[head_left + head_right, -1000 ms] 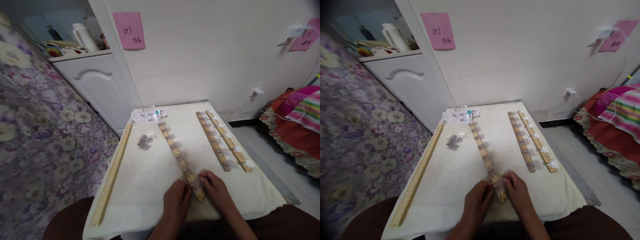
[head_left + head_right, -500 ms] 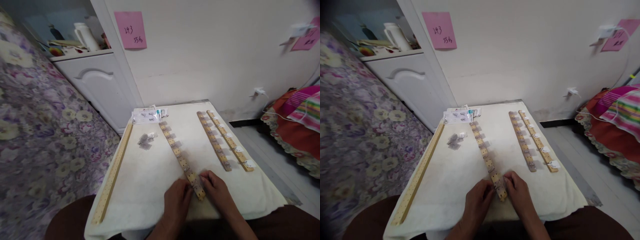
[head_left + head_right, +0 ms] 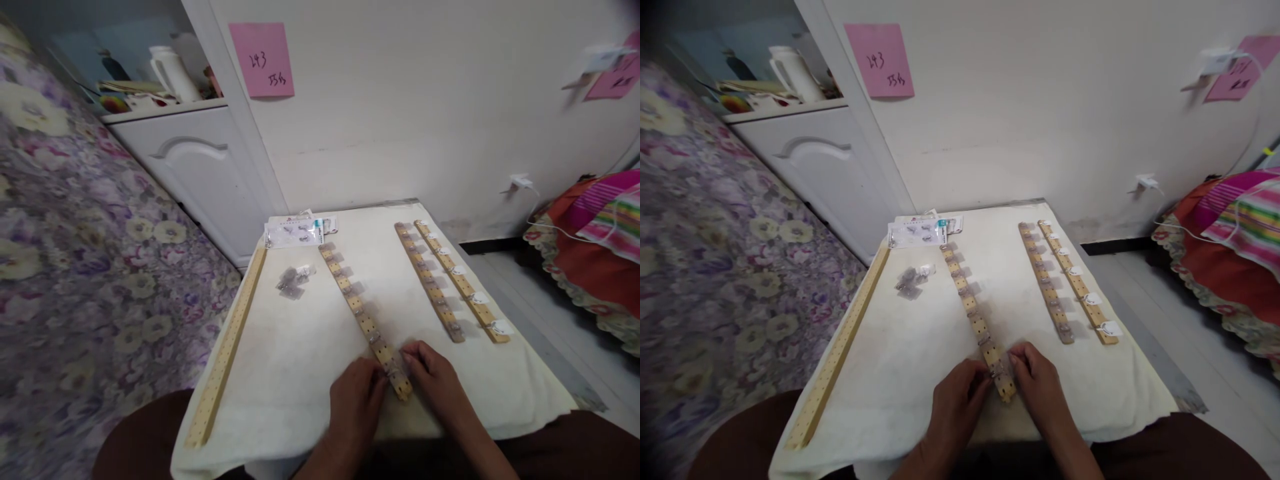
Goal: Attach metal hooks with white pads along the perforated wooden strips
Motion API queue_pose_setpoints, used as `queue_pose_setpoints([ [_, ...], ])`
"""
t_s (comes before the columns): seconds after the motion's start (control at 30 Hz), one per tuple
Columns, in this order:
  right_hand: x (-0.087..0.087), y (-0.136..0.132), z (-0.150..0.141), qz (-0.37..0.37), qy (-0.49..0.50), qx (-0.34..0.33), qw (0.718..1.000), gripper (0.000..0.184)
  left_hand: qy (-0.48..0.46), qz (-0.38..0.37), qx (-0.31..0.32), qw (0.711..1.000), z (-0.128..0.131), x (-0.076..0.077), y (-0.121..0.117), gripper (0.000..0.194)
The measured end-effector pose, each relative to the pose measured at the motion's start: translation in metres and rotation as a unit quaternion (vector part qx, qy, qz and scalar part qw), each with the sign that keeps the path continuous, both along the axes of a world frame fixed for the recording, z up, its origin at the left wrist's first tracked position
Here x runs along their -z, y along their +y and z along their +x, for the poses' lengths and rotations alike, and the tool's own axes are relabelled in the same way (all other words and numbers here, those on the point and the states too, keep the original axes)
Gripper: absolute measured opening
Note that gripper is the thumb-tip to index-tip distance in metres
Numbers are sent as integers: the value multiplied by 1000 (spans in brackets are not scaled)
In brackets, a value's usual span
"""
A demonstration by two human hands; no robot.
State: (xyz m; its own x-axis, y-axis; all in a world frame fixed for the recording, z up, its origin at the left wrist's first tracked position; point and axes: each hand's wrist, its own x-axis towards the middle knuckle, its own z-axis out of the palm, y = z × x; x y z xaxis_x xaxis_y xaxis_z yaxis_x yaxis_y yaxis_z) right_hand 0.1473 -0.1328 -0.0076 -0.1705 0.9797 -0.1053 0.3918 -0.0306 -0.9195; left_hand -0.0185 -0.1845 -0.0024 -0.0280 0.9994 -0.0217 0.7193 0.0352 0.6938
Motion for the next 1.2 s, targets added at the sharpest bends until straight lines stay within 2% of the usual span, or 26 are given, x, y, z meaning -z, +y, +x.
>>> queue_pose_setpoints([
  [0.2, 0, 0, 0, 5, 4, 5, 1000, 23, 9, -1, 3, 1000, -1, 1, -1, 12],
  [0.47, -1, -1, 0, 2, -12, 6, 1000, 22, -17, 38, 3, 999, -5, 7, -7, 15],
  [0.7, -1, 0, 0, -6, -15, -5, 1000, 22, -4, 100, 61, 993, -7, 8, -12, 27],
  [0.93, -3, -1, 0, -3, -15, -6, 1000, 20, 6, 110, 70, 991, -7, 7, -11, 28],
  [1.2, 2, -2, 0, 9, -45, -1, 999, 21, 47, 127, 78, 988, -9, 14, -10, 28],
])
